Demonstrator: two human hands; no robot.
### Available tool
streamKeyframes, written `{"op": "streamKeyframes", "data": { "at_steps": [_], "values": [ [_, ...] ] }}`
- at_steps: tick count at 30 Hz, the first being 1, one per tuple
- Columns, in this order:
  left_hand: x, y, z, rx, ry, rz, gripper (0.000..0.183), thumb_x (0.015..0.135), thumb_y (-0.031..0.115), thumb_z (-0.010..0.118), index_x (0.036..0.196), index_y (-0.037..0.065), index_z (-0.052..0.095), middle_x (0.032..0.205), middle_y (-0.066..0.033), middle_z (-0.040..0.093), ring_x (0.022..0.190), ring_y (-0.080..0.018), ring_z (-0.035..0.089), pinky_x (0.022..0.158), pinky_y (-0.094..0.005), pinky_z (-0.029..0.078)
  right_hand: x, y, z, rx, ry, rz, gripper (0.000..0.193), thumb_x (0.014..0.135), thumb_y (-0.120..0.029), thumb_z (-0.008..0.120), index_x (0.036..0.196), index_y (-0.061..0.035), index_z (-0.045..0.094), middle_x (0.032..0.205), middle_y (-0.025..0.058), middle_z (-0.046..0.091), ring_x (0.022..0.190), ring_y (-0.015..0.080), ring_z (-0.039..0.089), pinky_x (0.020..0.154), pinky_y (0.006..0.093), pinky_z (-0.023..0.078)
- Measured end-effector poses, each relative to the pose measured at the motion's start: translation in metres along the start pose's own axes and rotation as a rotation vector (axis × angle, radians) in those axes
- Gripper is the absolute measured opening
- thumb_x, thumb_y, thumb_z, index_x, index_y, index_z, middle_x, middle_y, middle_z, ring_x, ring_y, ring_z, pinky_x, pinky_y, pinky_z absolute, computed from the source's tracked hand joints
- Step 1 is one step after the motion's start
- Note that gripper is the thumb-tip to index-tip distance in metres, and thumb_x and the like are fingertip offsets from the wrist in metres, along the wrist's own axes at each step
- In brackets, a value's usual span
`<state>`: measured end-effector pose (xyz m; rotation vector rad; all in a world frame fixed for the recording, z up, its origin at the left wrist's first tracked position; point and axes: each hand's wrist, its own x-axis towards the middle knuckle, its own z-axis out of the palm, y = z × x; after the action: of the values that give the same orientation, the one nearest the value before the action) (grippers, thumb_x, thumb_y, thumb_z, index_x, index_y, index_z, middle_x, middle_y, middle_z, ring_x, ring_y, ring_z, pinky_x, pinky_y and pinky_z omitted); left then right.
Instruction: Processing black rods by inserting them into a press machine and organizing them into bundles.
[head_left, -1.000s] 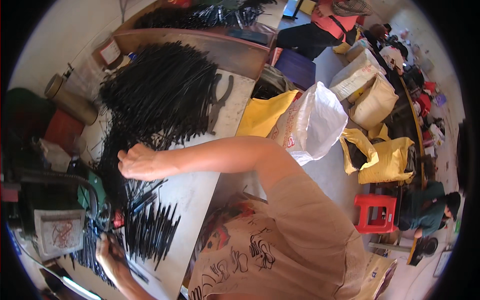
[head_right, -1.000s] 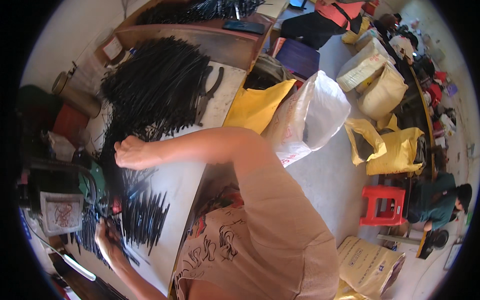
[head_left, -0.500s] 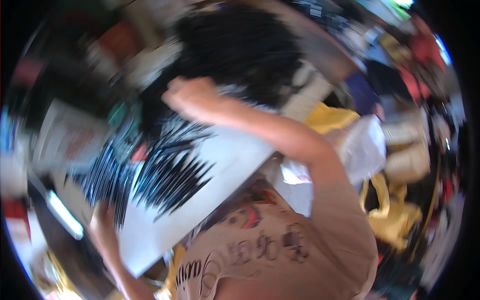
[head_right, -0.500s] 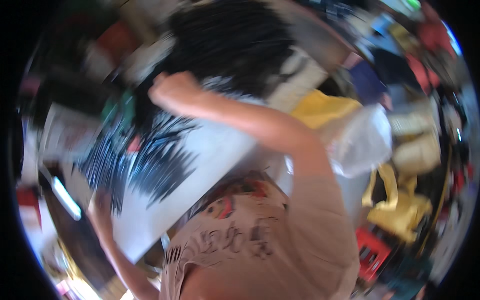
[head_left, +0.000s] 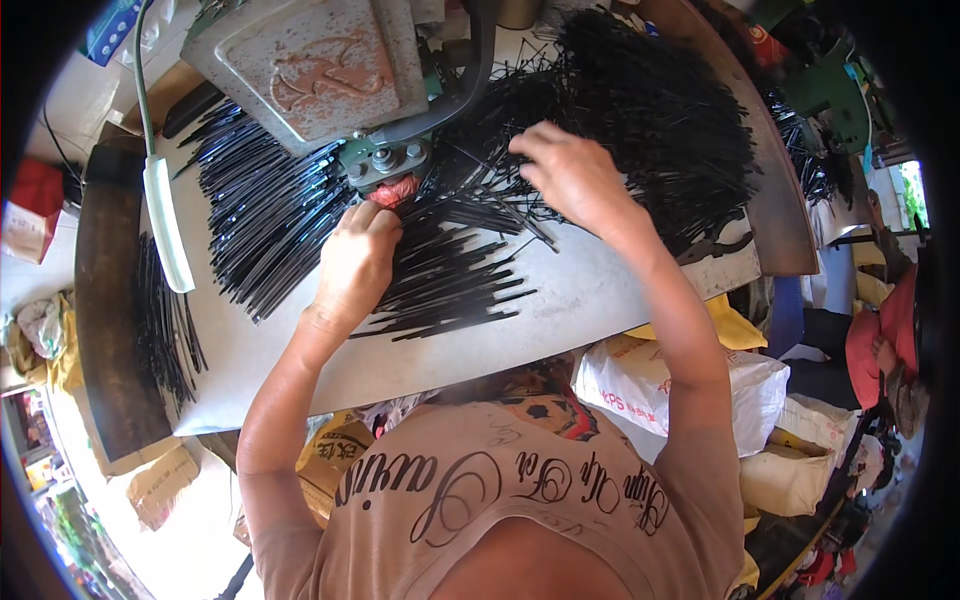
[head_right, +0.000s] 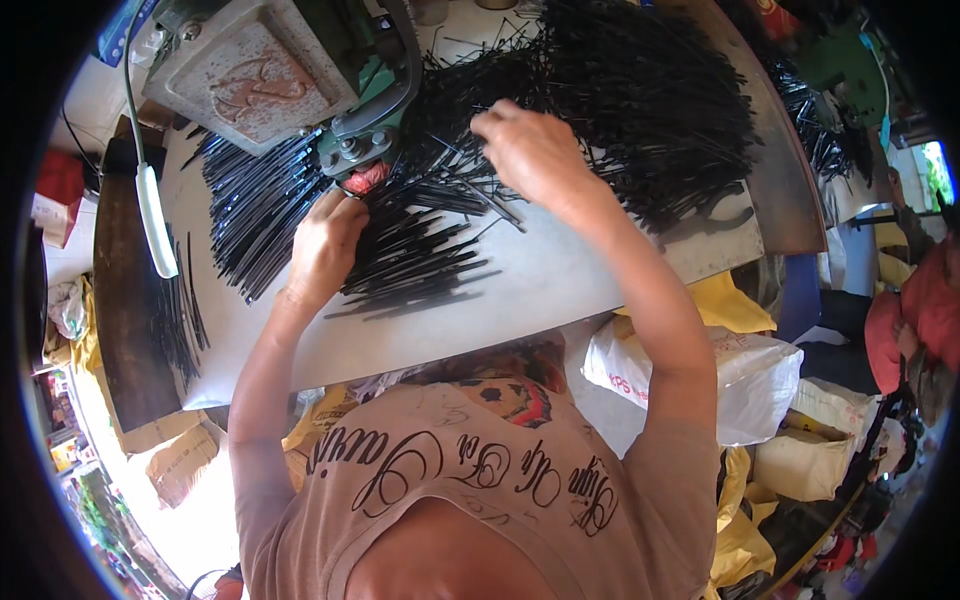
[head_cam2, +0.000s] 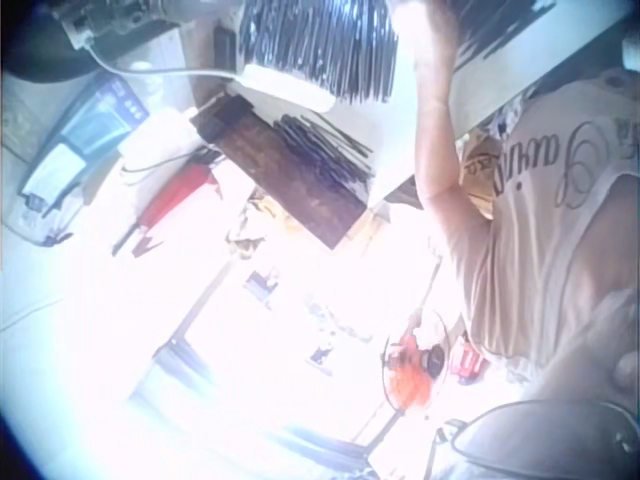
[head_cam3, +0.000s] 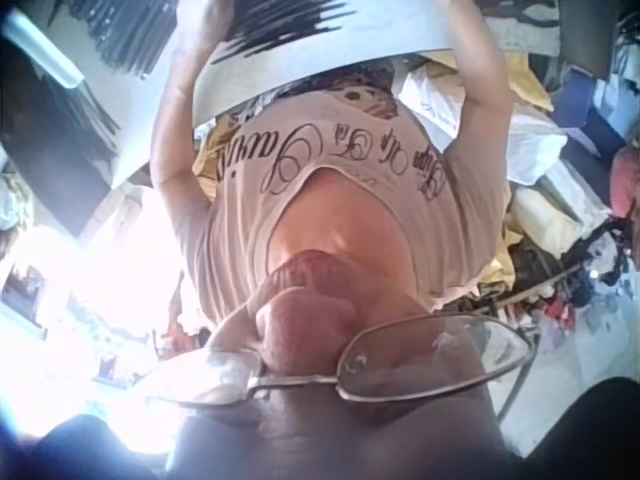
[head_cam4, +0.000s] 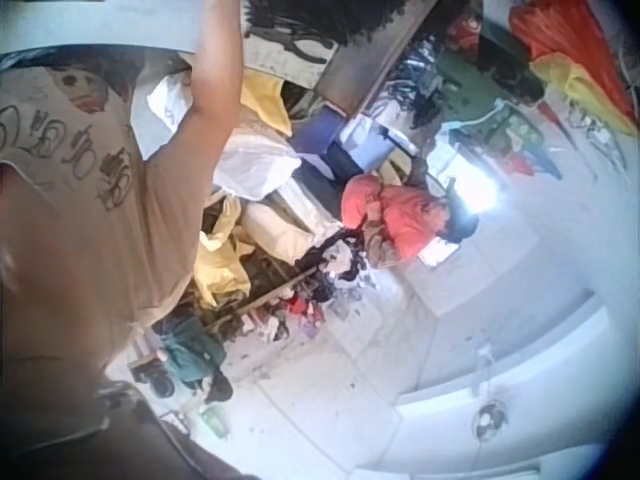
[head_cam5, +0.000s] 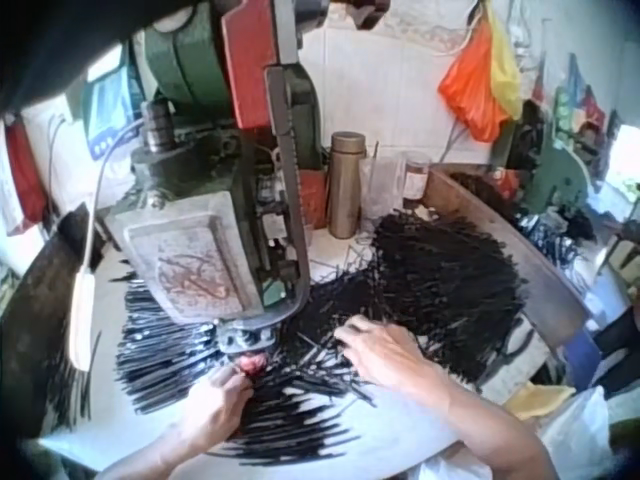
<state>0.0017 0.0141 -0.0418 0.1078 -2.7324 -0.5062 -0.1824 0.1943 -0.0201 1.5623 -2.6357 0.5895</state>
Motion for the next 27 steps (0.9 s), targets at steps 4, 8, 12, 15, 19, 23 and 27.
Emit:
{"op": "streamKeyframes", "data": {
  "at_steps": [4, 8, 12, 15, 19, 23, 27],
  "values": [
    [0.002, 0.002, -0.011, -0.217, 0.03, -0.152, 0.003, 0.074, 0.002, 0.056, 0.077, 0.0, 0.055, 0.075, -0.0145, 0.053, 0.071, -0.0324, 0.053, 0.062, -0.0378, 0.043, 0.004, 0.005, 0.016, -0.101, -0.046, -0.008, 0.011, 0.08, -0.01, 0.055, 0.088, -0.0035, 0.059, 0.09, 0.0091, 0.055, 0.074, 0.0282, 0.059, 0.066, 0.0383, 0.049],
    [-0.001, -0.002, -0.021, -0.307, 0.034, -0.216, 0.006, 0.079, 0.0, 0.051, 0.083, -0.002, 0.055, 0.072, -0.0106, 0.055, 0.06, -0.0189, 0.054, 0.055, -0.0286, 0.042, 0.009, 0.001, 0.01, -0.1, -0.042, -0.011, 0.01, 0.081, -0.01, 0.053, 0.085, -0.0028, 0.058, 0.086, 0.0104, 0.054, 0.069, 0.0292, 0.059, 0.061, 0.0398, 0.048],
    [0.003, 0.004, -0.034, -0.523, -0.078, -0.48, 0.012, 0.082, 0.0, 0.045, 0.09, -0.001, 0.054, 0.076, -0.0083, 0.058, 0.058, -0.0101, 0.051, 0.054, -0.0241, 0.041, 0.018, -0.008, 0.011, 0.023, 0.04, -0.089, 0.011, 0.081, -0.012, 0.053, 0.083, -0.002, 0.057, 0.083, 0.012, 0.056, 0.069, 0.031, 0.059, 0.061, 0.0399, 0.049],
    [0.008, 0.006, -0.031, -0.534, -0.038, -0.478, 0.014, 0.083, 0.001, 0.045, 0.094, -0.002, 0.053, 0.076, -0.0075, 0.058, 0.058, -0.0085, 0.049, 0.054, -0.022, 0.041, 0.03, -0.018, 0.023, 0.015, -0.013, -0.051, 0.012, 0.08, -0.013, 0.055, 0.081, -0.0013, 0.056, 0.082, 0.0141, 0.058, 0.072, 0.0324, 0.059, 0.062, 0.0408, 0.048],
    [0.013, 0.006, -0.025, -0.557, 0.115, -0.482, 0.014, 0.083, 0.001, 0.045, 0.094, -0.001, 0.053, 0.071, -0.0077, 0.055, 0.054, -0.0106, 0.048, 0.052, -0.0242, 0.041, 0.04, -0.03, 0.026, -0.004, -0.143, 0.079, 0.01, 0.072, -0.009, 0.055, 0.071, 0.0008, 0.056, 0.074, 0.0197, 0.059, 0.074, 0.0369, 0.058, 0.065, 0.0434, 0.046],
    [0.014, -0.007, -0.028, -0.372, 0.171, -0.347, 0.017, 0.08, -0.002, 0.048, 0.095, -0.002, 0.055, 0.074, -0.0099, 0.052, 0.056, -0.0157, 0.054, 0.054, -0.0269, 0.044, 0.032, -0.041, 0.003, 0.027, -0.183, 0.072, 0.012, 0.069, -0.01, 0.055, 0.07, 0.0017, 0.056, 0.072, 0.0223, 0.058, 0.069, 0.0385, 0.057, 0.064, 0.0429, 0.046],
    [0.022, -0.011, -0.023, -0.406, 0.146, -0.398, 0.019, 0.081, 0.001, 0.05, 0.099, -0.003, 0.056, 0.075, -0.0075, 0.053, 0.054, -0.0115, 0.052, 0.052, -0.024, 0.041, 0.031, -0.045, 0.001, 0.61, -0.306, 0.074, 0.019, 0.069, -0.006, 0.057, 0.085, 0.0042, 0.058, 0.062, 0.0106, 0.058, 0.049, 0.0161, 0.055, 0.049, 0.0304, 0.045]
  ]
}}
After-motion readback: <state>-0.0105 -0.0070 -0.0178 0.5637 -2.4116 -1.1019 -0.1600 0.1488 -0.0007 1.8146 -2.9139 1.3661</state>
